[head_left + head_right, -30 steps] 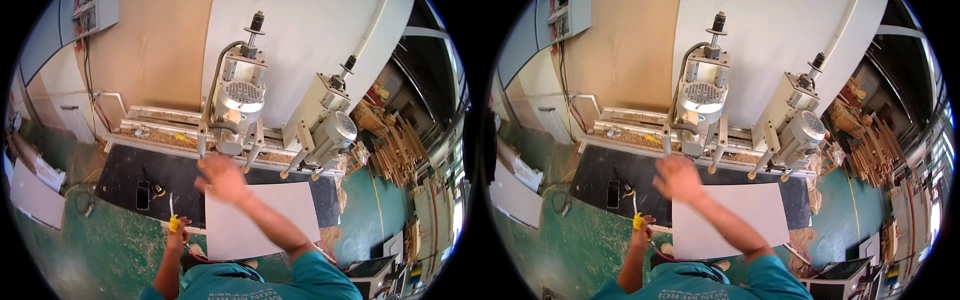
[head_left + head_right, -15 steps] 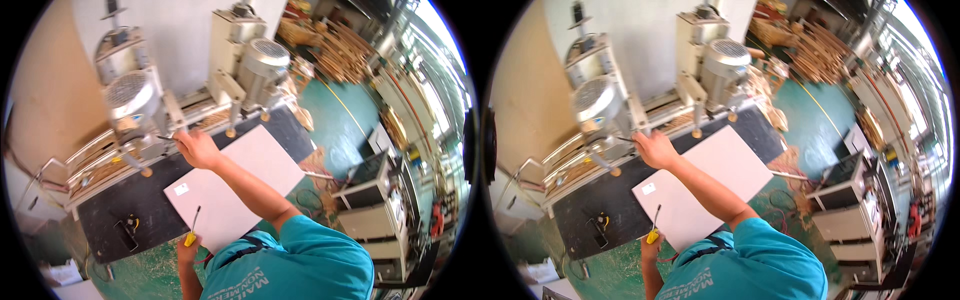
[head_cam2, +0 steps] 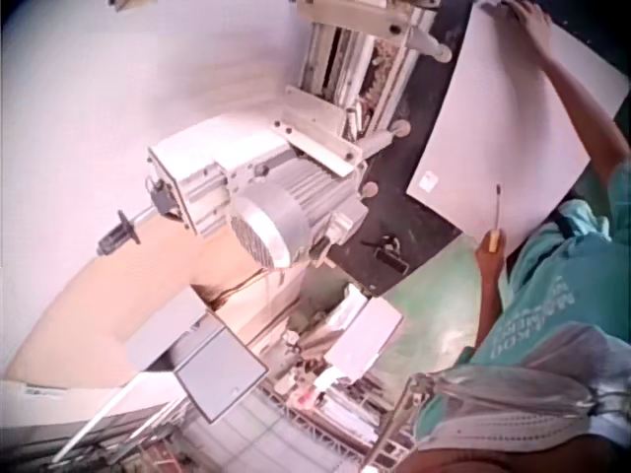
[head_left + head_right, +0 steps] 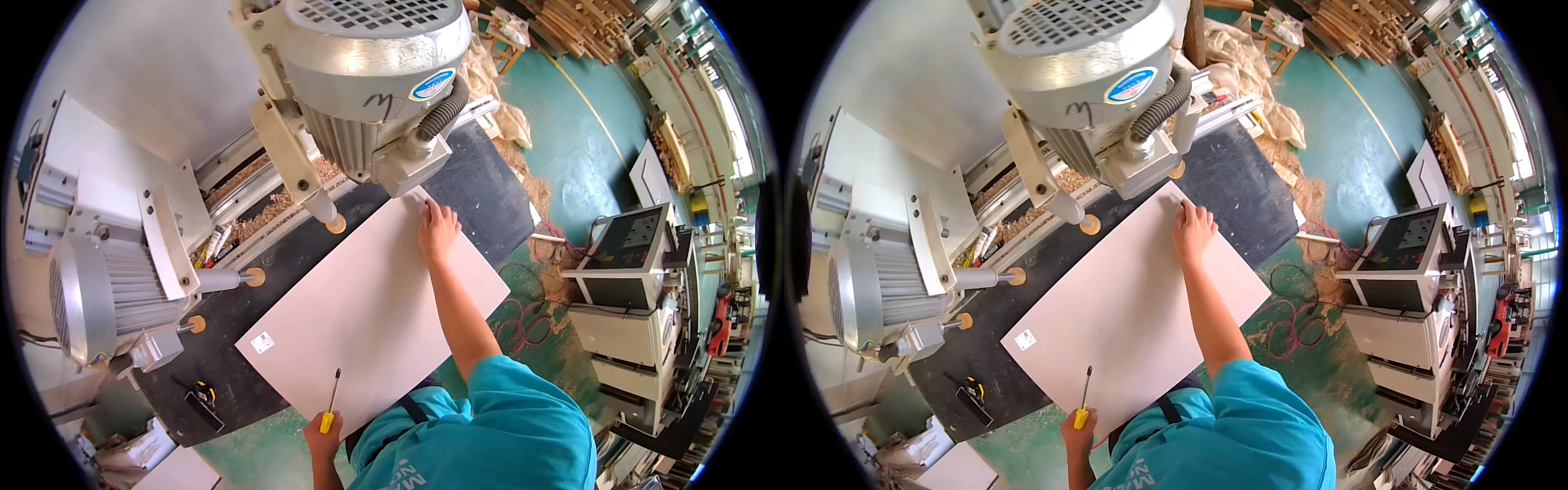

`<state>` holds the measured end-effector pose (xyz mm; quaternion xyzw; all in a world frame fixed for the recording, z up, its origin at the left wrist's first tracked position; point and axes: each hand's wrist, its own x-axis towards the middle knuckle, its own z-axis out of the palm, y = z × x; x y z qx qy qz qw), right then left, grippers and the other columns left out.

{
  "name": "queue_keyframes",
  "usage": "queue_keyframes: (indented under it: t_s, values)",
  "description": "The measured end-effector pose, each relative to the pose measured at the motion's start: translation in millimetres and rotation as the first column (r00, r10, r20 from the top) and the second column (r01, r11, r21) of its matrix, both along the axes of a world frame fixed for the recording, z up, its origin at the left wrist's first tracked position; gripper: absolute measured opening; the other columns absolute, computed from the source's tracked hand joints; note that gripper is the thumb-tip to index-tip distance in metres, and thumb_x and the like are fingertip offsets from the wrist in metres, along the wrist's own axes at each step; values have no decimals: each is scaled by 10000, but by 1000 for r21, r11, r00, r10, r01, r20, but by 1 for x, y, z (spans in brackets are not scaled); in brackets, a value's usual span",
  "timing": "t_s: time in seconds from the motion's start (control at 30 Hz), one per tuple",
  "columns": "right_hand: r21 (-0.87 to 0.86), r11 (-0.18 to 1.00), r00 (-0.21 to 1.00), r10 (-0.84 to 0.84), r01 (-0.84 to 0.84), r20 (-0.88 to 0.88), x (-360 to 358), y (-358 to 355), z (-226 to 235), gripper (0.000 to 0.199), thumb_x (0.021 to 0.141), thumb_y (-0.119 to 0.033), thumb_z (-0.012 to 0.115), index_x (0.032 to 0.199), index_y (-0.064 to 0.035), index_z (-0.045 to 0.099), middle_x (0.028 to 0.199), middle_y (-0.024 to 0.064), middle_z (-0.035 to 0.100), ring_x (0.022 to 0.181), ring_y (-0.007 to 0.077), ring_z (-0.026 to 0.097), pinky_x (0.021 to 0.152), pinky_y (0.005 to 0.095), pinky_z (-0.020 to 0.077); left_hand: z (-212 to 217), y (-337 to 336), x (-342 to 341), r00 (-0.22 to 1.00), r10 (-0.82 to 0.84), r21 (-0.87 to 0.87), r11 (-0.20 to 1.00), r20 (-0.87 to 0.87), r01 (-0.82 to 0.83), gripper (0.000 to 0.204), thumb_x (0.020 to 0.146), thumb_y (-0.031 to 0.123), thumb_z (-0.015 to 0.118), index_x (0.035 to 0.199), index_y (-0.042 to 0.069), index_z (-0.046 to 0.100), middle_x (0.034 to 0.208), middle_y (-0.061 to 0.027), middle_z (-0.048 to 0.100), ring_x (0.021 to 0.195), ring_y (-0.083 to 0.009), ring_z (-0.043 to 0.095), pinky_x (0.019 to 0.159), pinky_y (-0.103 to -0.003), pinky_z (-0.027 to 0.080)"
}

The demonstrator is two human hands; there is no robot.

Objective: The person measures and marks wood panels using a tape measure and a marker, then uses a multi-spindle boring machine to drill holes into the panels, handling each panel one at a time and stacking them on a table.

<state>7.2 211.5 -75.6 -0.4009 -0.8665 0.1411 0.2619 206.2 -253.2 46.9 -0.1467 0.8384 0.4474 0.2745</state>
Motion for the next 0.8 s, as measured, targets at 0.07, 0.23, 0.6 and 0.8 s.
queue_keyframes:
  t_s: [0.07,0.23,0.6,0.8]
  values:
    - [2,1000,1000,-13,13,-6,-18,10,-1,231,957,-307,556,1098,-166,674,960,43,626,979,248,568,862,436,403,5,6,-3,1000,-4,-3,1000,12,4,141,827,143,729,883,16,703,718,-5,642,629,-72,561,582,-255,463]
    - [89,996,999,-33,32,12,-51,18,-10,148,882,-290,626,947,-177,697,939,10,649,984,239,575,848,434,395,32,9,-6,983,112,-66,992,144,-103,179,821,161,742,915,11,712,737,-53,685,683,-99,630,665,-282,523]
    - [-84,957,960,275,-278,-49,-48,-99,-26,105,839,-167,638,860,-120,730,832,69,661,775,288,650,695,404,519,15,-109,40,991,64,-15,998,-114,-66,235,798,160,758,980,22,701,840,-135,701,756,-234,690,702,-328,531]
    - [-225,675,702,709,-703,-69,-10,-418,-38,125,779,-104,639,892,-67,677,936,145,649,880,348,636,771,461,520,-2,-220,60,986,133,23,991,-102,-131,176,821,112,734,975,30,707,848,-103,704,755,-172,667,715,-307,526]
